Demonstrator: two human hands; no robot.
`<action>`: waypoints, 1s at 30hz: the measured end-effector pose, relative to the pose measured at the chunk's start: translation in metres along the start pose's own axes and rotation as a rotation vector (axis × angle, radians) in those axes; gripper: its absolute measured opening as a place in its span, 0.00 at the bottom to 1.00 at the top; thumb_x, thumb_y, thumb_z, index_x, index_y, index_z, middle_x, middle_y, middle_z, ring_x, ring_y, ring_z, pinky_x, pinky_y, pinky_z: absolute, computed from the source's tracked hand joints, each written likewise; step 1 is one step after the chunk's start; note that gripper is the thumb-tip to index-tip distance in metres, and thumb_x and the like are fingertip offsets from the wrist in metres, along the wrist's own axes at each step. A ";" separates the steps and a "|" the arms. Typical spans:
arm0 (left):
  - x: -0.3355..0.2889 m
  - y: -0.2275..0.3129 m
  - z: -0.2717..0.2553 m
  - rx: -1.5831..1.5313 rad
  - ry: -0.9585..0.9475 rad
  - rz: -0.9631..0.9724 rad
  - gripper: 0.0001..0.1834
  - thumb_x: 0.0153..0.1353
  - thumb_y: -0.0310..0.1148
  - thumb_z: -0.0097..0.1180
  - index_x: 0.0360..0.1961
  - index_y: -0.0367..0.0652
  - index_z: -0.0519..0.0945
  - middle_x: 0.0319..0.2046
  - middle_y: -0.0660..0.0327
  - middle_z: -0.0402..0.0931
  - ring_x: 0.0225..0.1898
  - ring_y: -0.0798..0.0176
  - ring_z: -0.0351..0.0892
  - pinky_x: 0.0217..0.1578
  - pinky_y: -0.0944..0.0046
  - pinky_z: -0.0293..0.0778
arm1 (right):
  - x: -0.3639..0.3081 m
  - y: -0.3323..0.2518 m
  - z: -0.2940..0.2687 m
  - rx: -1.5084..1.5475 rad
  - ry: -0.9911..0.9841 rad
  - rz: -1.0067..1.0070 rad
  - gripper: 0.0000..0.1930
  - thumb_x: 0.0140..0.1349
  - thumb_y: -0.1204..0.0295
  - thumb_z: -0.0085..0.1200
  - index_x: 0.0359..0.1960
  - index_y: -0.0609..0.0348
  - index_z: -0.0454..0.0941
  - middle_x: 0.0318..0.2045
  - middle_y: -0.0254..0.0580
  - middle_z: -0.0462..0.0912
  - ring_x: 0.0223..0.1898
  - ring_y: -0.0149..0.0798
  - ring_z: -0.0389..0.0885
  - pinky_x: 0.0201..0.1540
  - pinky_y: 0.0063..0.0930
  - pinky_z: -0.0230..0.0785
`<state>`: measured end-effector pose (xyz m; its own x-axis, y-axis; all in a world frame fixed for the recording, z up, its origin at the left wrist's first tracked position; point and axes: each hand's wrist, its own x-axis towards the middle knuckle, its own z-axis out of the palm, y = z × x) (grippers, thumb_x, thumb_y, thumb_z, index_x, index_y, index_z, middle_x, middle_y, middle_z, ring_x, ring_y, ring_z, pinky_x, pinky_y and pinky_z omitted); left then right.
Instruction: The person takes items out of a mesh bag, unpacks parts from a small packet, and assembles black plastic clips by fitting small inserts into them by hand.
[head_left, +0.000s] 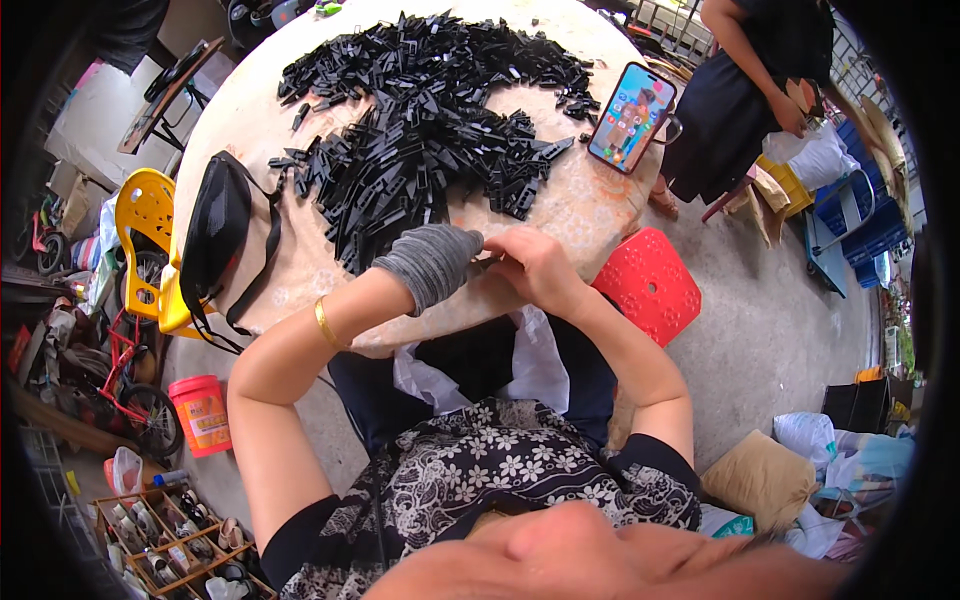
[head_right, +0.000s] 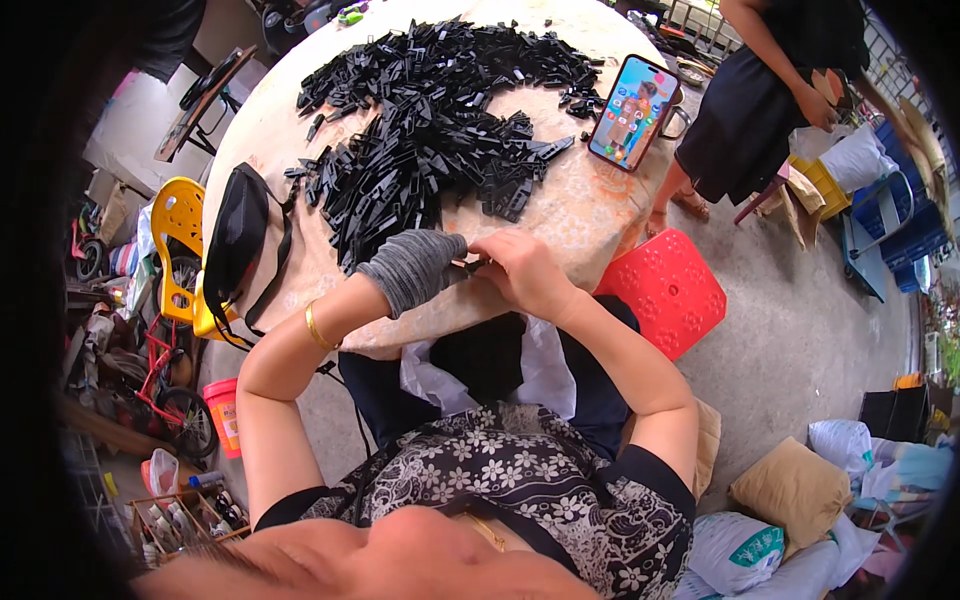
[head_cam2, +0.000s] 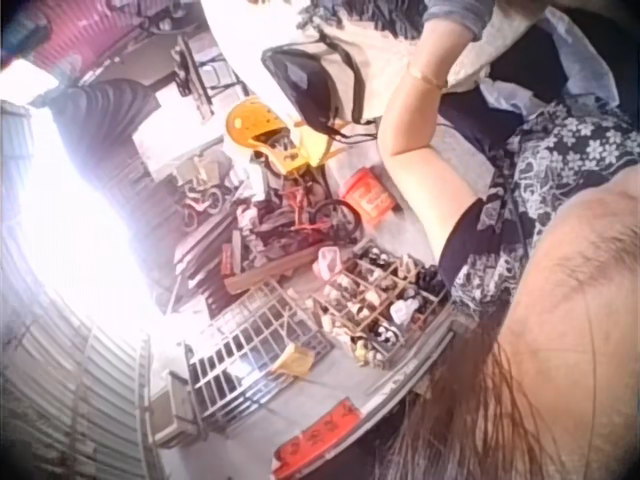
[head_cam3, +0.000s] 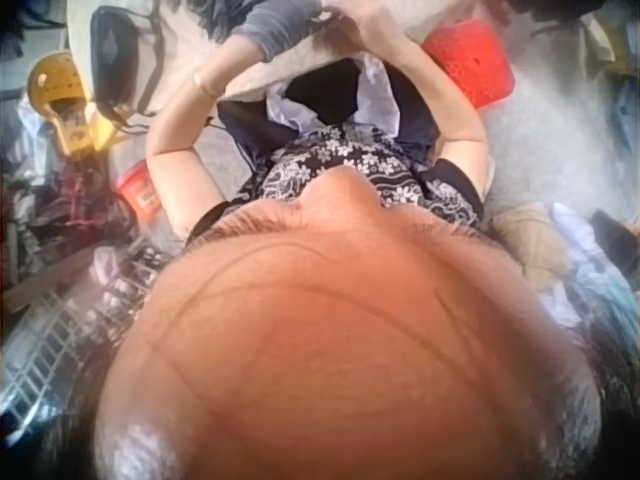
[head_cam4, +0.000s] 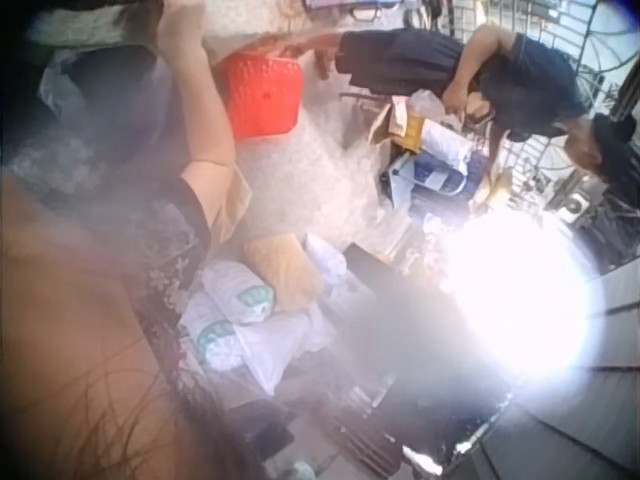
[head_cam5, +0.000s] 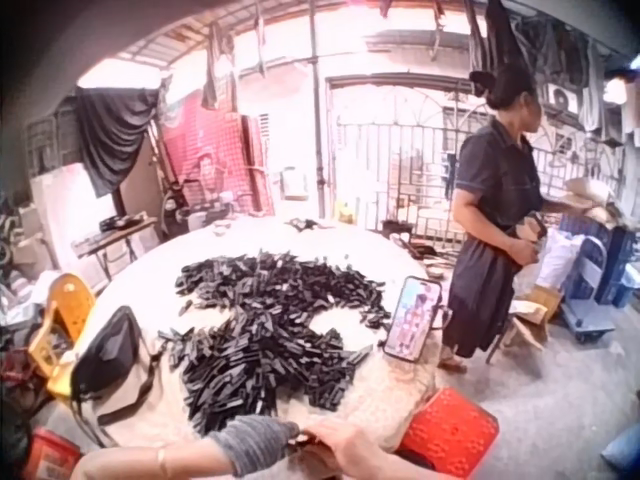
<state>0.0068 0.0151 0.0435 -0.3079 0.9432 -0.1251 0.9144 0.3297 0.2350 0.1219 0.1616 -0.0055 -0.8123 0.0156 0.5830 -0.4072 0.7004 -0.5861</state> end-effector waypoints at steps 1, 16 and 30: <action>0.001 0.001 -0.001 -0.014 -0.017 0.016 0.13 0.53 0.40 0.56 0.33 0.43 0.77 0.26 0.49 0.77 0.31 0.46 0.78 0.32 0.52 0.73 | 0.000 0.000 -0.001 0.044 -0.012 0.030 0.11 0.44 0.77 0.59 0.31 0.60 0.75 0.26 0.44 0.75 0.32 0.50 0.74 0.38 0.39 0.68; 0.026 0.009 -0.002 0.232 -0.166 0.149 0.09 0.52 0.34 0.53 0.29 0.39 0.78 0.24 0.48 0.78 0.29 0.47 0.79 0.31 0.53 0.74 | -0.003 0.001 0.001 -0.261 0.072 -0.141 0.07 0.46 0.69 0.60 0.27 0.55 0.77 0.28 0.36 0.74 0.34 0.41 0.75 0.38 0.35 0.64; -0.023 -0.015 0.019 -0.756 0.003 0.171 0.39 0.48 0.21 0.60 0.62 0.43 0.58 0.32 0.55 0.77 0.31 0.63 0.78 0.35 0.65 0.73 | -0.003 -0.001 0.007 0.232 0.000 -0.105 0.11 0.51 0.77 0.57 0.37 0.63 0.77 0.31 0.43 0.79 0.34 0.42 0.79 0.36 0.33 0.71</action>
<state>0.0049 -0.0123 0.0248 -0.1802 0.9833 -0.0255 0.5220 0.1176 0.8448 0.1219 0.1558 -0.0112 -0.7604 -0.0487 0.6476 -0.5744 0.5157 -0.6357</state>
